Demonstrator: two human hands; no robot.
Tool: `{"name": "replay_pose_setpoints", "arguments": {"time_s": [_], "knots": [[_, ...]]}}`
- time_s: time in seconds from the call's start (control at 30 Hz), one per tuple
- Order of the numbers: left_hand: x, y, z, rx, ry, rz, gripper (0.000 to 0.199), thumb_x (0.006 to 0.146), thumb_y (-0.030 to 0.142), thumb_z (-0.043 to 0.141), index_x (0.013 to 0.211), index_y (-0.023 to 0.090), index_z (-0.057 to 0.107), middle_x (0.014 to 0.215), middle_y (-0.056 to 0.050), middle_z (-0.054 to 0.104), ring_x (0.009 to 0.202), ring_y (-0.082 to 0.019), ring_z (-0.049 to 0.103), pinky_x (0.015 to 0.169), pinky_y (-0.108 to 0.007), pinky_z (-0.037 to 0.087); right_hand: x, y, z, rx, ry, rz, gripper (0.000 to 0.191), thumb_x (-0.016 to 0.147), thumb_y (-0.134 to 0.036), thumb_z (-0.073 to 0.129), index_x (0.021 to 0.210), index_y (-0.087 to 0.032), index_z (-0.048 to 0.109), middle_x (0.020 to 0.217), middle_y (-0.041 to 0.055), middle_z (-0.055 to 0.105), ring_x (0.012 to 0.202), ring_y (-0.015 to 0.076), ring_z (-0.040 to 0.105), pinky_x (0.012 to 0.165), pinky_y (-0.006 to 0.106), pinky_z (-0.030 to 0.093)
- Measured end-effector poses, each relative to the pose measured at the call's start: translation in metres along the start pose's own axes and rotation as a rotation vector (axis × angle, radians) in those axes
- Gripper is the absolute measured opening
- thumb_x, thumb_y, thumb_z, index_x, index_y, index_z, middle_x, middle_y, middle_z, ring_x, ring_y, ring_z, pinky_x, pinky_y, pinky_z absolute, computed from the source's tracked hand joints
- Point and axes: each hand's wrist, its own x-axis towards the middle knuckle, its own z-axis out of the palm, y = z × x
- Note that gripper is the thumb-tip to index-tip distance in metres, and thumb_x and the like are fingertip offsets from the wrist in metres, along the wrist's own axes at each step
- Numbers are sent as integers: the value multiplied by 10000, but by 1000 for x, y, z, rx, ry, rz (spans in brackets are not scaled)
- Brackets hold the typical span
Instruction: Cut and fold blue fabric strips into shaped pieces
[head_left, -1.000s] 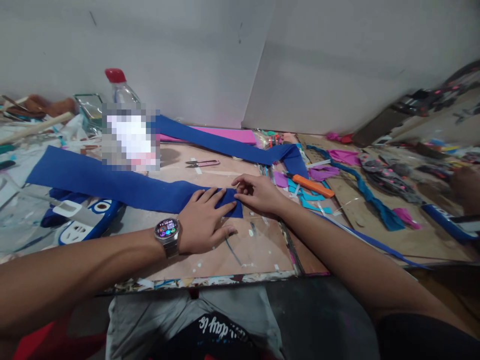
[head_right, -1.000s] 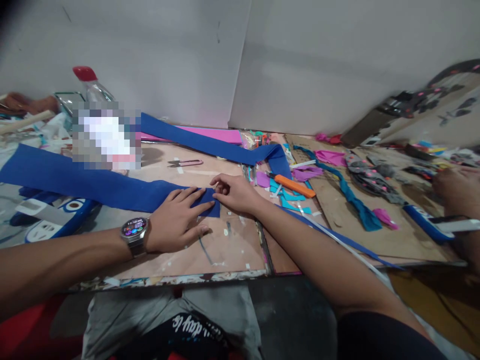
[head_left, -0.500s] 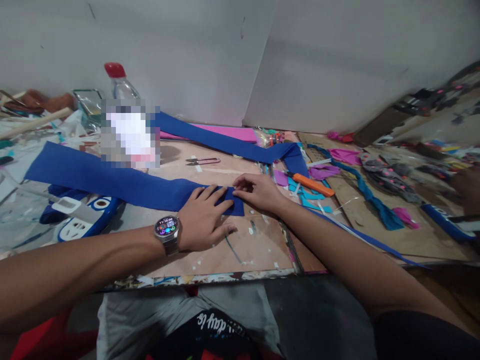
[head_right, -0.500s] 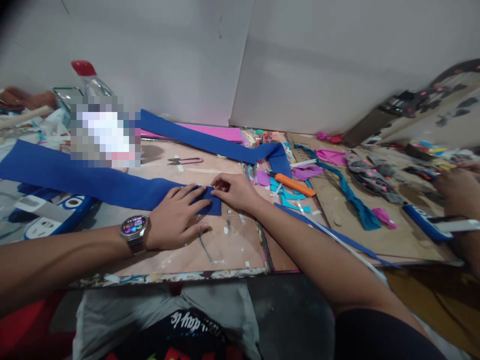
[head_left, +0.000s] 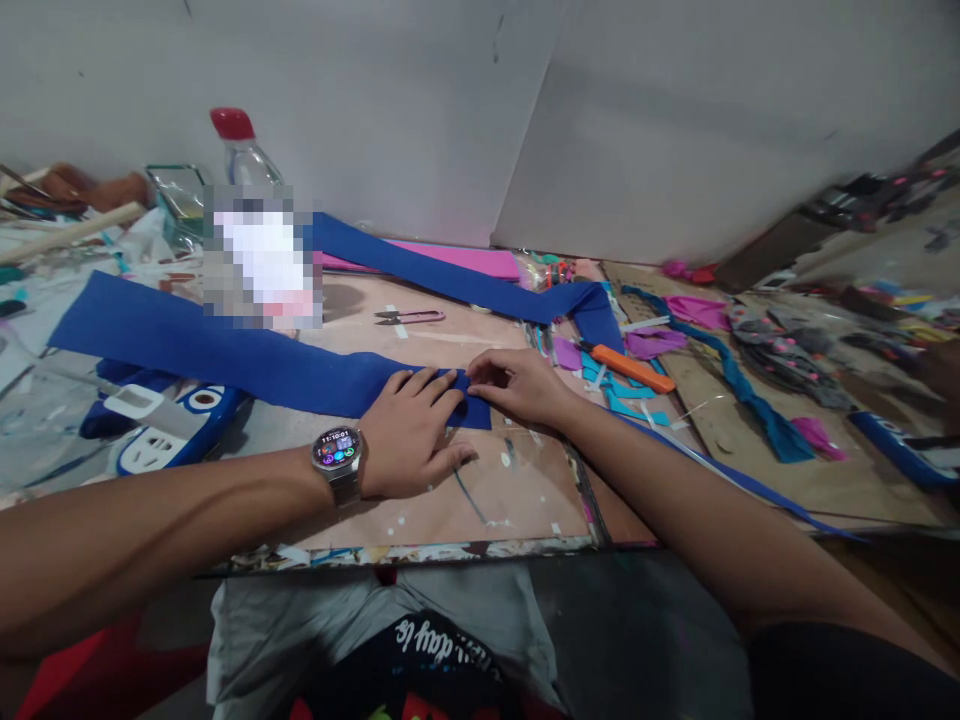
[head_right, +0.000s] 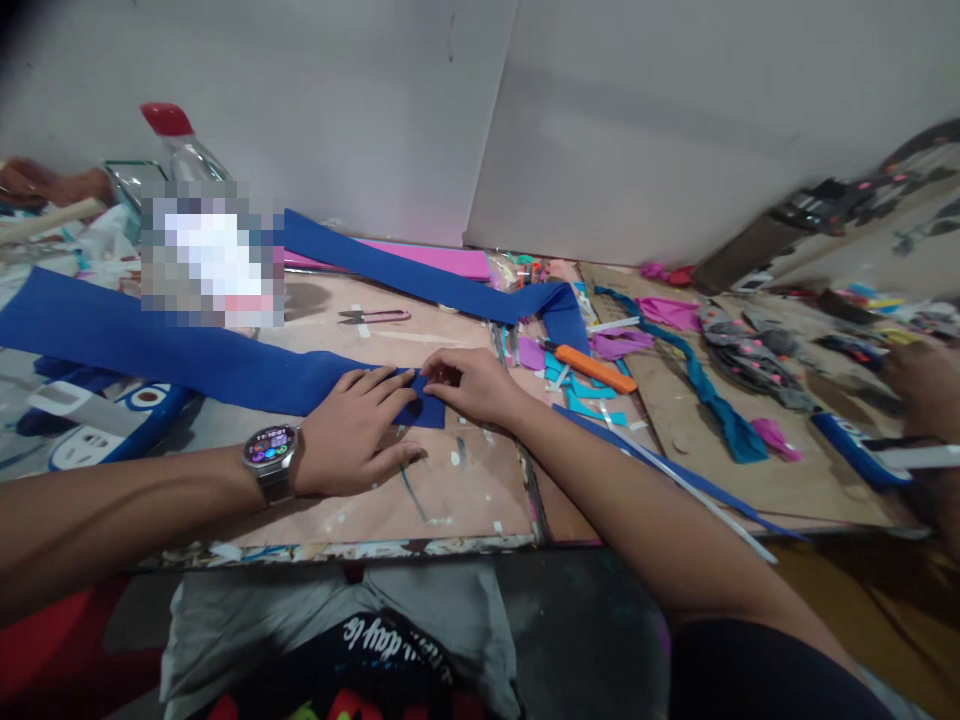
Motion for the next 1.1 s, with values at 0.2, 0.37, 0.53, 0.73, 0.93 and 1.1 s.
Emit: {"name": "replay_pose_setpoints", "arguments": {"time_s": [0.2, 0.37, 0.53, 0.73, 0.93, 1.1], "knots": [[1, -1, 3, -15, 14, -13, 725, 991, 647, 467, 1464, 100, 509, 1610, -204, 483, 1500, -423, 405, 1188, -602, 324, 0, 0, -1, -16, -3, -8, 165, 853, -273, 786, 991, -185, 765, 795, 20, 751, 676, 147, 662, 653, 254, 506], [0, -1, 3, -8, 2, -8, 752, 1002, 643, 450, 1496, 77, 495, 1631, -199, 460, 1508, -426, 394, 1195, -615, 314, 0, 1, -1, -31, -9, -6, 165, 852, -273, 790, 988, -182, 768, 812, 28, 764, 689, 151, 673, 664, 256, 509], [0, -1, 4, -16, 14, -8, 751, 997, 643, 464, 1503, 89, 497, 1627, -198, 467, 1506, -420, 402, 1189, -612, 325, 0, -1, -2, -29, -25, -1, 139, 856, -265, 783, 968, -184, 769, 796, 25, 763, 681, 150, 669, 662, 256, 504], [1, -1, 3, 13, 1, -8, 757, 1003, 660, 438, 1517, 108, 494, 1642, -177, 454, 1513, -413, 399, 1187, -601, 329, 0, -3, -3, -21, -30, 1, 130, 856, -252, 780, 963, -180, 770, 795, 26, 767, 671, 150, 667, 664, 260, 506], [1, -1, 4, 19, 2, -11, 775, 1005, 663, 428, 1548, 111, 464, 1643, -169, 455, 1513, -408, 398, 1188, -594, 331, 0, -3, -3, -12, -38, -1, 141, 847, -258, 778, 963, -178, 768, 782, 20, 760, 668, 148, 669, 656, 252, 508], [0, -2, 6, 31, 4, -3, 760, 1011, 663, 414, 1571, 151, 454, 1654, -155, 442, 1516, -401, 393, 1185, -599, 332, 1, -8, -6, -43, -56, -27, 157, 889, -163, 645, 993, -175, 762, 846, 31, 785, 715, 156, 702, 698, 261, 532]]}}
